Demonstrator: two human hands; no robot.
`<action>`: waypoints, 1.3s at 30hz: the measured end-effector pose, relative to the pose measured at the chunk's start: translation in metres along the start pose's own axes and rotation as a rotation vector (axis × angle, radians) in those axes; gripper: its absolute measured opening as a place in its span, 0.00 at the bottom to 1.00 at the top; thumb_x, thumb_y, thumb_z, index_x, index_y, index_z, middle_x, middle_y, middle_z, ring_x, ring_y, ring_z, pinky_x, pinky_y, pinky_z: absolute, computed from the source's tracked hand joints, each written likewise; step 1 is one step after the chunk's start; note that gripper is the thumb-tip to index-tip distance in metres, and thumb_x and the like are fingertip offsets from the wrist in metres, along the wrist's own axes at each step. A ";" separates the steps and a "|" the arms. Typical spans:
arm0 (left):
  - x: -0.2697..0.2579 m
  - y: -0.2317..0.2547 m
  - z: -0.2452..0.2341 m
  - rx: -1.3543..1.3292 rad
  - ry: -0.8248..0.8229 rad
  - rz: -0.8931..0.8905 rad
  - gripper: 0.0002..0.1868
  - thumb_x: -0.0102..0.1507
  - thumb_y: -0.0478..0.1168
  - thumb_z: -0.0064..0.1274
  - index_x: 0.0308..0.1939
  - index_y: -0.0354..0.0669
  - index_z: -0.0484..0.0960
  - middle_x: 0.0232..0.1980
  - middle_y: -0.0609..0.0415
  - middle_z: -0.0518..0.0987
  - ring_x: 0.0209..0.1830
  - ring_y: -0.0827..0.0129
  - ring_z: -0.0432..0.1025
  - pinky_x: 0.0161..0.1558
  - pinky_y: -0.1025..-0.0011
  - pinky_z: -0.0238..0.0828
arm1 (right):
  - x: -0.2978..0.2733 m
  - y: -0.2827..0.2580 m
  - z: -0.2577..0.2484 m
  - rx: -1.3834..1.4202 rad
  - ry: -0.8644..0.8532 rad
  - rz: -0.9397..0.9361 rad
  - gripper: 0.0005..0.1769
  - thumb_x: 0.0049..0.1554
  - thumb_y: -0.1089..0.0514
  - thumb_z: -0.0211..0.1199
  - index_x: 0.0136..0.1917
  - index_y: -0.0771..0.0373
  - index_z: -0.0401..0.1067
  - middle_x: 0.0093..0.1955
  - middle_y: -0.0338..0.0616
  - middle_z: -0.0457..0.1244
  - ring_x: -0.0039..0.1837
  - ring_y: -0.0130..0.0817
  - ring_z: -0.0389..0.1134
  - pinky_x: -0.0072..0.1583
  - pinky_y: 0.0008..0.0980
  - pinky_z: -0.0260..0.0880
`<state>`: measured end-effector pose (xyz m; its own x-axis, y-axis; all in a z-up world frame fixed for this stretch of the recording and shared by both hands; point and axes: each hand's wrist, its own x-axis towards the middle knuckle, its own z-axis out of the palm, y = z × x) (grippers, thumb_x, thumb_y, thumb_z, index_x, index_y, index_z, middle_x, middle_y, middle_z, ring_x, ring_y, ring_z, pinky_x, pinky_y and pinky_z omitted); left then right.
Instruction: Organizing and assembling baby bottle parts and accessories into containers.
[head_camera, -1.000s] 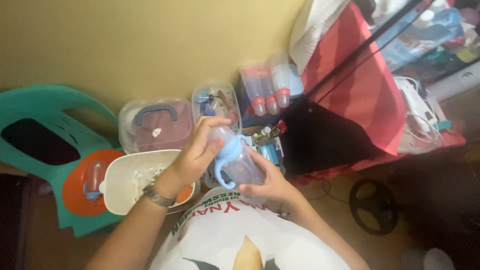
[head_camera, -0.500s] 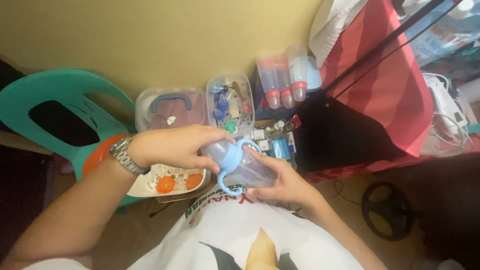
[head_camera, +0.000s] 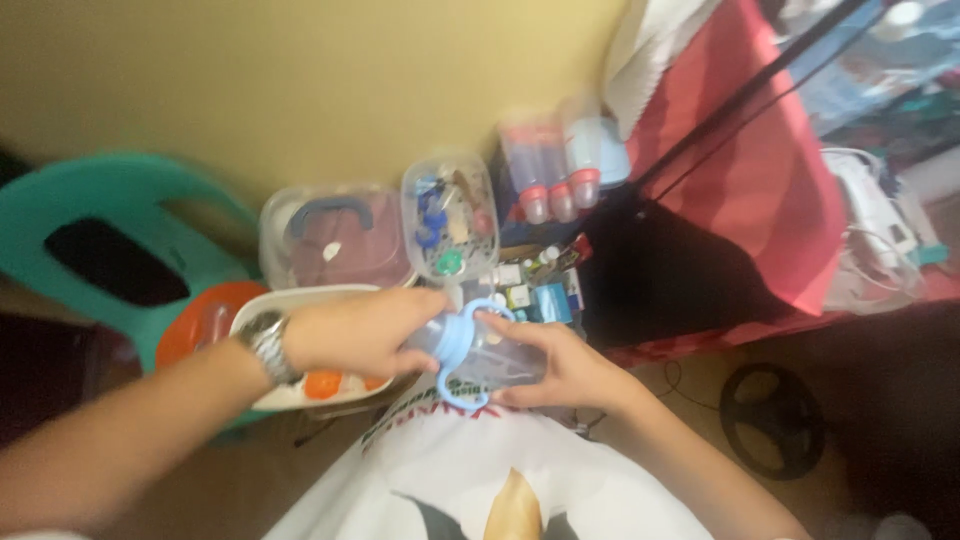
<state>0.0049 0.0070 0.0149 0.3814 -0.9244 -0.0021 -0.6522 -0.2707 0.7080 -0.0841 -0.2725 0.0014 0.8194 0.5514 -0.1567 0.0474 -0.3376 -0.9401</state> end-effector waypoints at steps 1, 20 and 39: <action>0.005 0.004 -0.004 0.010 -0.007 0.015 0.32 0.57 0.48 0.64 0.58 0.34 0.71 0.48 0.37 0.78 0.48 0.45 0.73 0.48 0.57 0.71 | 0.004 -0.003 -0.006 -0.005 0.018 -0.003 0.51 0.48 0.58 0.76 0.80 0.61 0.57 0.56 0.42 0.70 0.56 0.27 0.67 0.61 0.29 0.68; 0.310 -0.185 0.148 -0.193 1.142 -0.789 0.35 0.58 0.57 0.63 0.54 0.32 0.70 0.49 0.32 0.79 0.48 0.41 0.75 0.51 0.49 0.70 | 0.114 0.201 -0.168 -0.679 0.983 -0.107 0.38 0.54 0.58 0.71 0.75 0.61 0.62 0.77 0.68 0.51 0.75 0.64 0.54 0.73 0.48 0.56; 0.334 -0.184 0.146 -0.245 1.282 -0.728 0.56 0.56 0.66 0.63 0.69 0.22 0.60 0.64 0.22 0.68 0.65 0.34 0.65 0.65 0.52 0.63 | 0.115 0.197 -0.181 -0.761 0.908 -0.032 0.35 0.54 0.56 0.68 0.73 0.59 0.65 0.80 0.62 0.50 0.78 0.63 0.51 0.75 0.50 0.52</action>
<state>0.1563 -0.2912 -0.2192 0.9520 0.2835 0.1155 0.0029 -0.3857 0.9226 0.1227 -0.4142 -0.1465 0.9025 -0.0720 0.4247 0.1515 -0.8699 -0.4693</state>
